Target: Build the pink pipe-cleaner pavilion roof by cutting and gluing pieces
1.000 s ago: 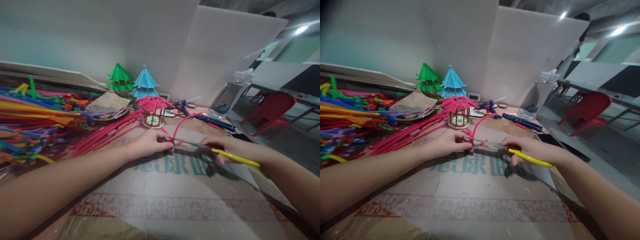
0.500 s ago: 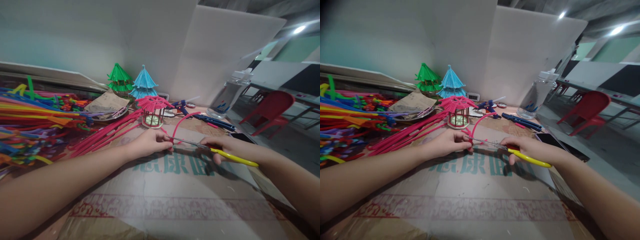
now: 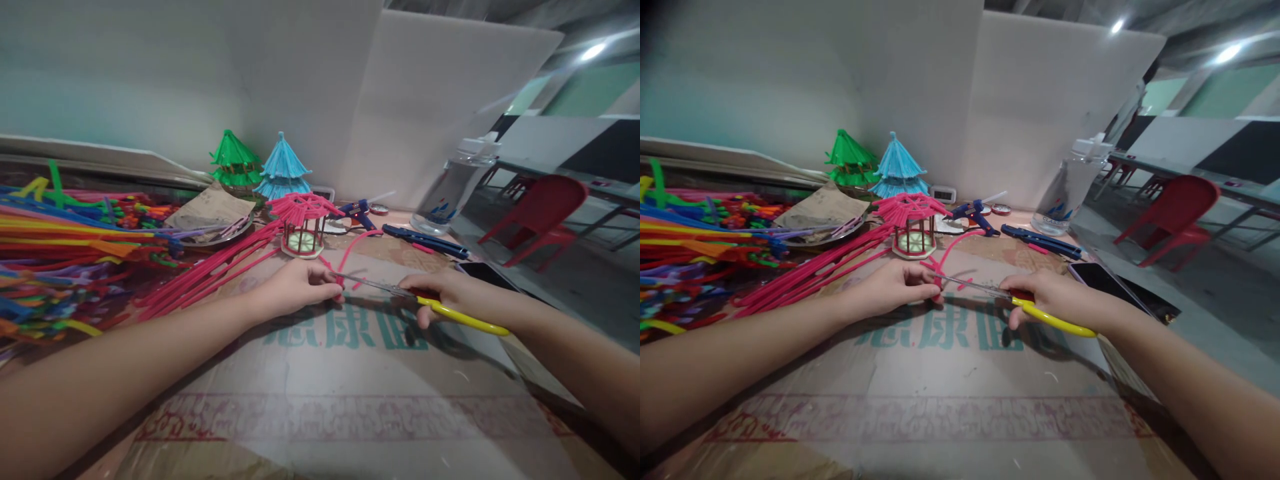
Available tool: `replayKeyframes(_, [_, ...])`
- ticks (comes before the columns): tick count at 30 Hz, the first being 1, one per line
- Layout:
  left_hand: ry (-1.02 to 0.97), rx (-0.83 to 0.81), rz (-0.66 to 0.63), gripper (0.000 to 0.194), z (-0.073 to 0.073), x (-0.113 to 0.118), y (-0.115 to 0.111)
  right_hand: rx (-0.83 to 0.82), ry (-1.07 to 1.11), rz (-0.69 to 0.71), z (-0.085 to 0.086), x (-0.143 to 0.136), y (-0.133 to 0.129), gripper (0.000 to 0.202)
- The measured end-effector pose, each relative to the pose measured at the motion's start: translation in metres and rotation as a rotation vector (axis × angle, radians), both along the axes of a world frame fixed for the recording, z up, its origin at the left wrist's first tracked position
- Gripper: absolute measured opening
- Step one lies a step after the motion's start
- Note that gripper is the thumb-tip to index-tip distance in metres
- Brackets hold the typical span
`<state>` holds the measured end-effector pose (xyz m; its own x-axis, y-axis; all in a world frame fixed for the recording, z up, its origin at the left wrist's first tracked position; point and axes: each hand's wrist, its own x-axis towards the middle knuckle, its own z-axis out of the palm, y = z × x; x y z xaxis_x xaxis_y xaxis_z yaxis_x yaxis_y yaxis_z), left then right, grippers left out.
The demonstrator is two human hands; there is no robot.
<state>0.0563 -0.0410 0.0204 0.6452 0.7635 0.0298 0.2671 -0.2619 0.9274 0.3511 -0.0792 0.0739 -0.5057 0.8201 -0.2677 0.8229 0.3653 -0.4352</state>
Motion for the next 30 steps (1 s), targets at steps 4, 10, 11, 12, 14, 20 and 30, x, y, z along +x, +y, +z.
replayKeyframes(4, [-0.018,-0.003,0.014,0.023,-0.001,0.0,0.0,-0.038,-0.012,-0.014,-0.001,0.005,0.004,0.029])
replayKeyframes(10, [-0.017,0.048,0.212,0.022,-0.003,0.002,0.001,0.074,0.106,-0.033,0.006,0.014,0.008,0.039])
replayKeyframes(11, [-0.007,0.079,0.258,0.022,-0.002,0.001,0.001,0.08,0.106,-0.031,0.006,0.012,0.006,0.039])
replayKeyframes(12, [0.008,0.111,0.296,0.022,-0.001,0.001,0.001,0.085,0.091,-0.028,0.006,0.008,0.004,0.039])
replayKeyframes(14, [0.041,0.167,0.331,0.022,0.001,-0.001,0.003,0.093,0.047,-0.009,0.005,-0.001,-0.002,0.041])
replayKeyframes(20, [0.029,0.214,0.386,0.03,-0.001,-0.001,0.008,0.235,-0.05,0.134,-0.003,-0.025,-0.02,0.048])
replayKeyframes(30, [-0.117,0.153,0.306,0.02,-0.002,0.002,0.006,0.495,-0.127,0.158,-0.004,-0.039,-0.011,0.025])
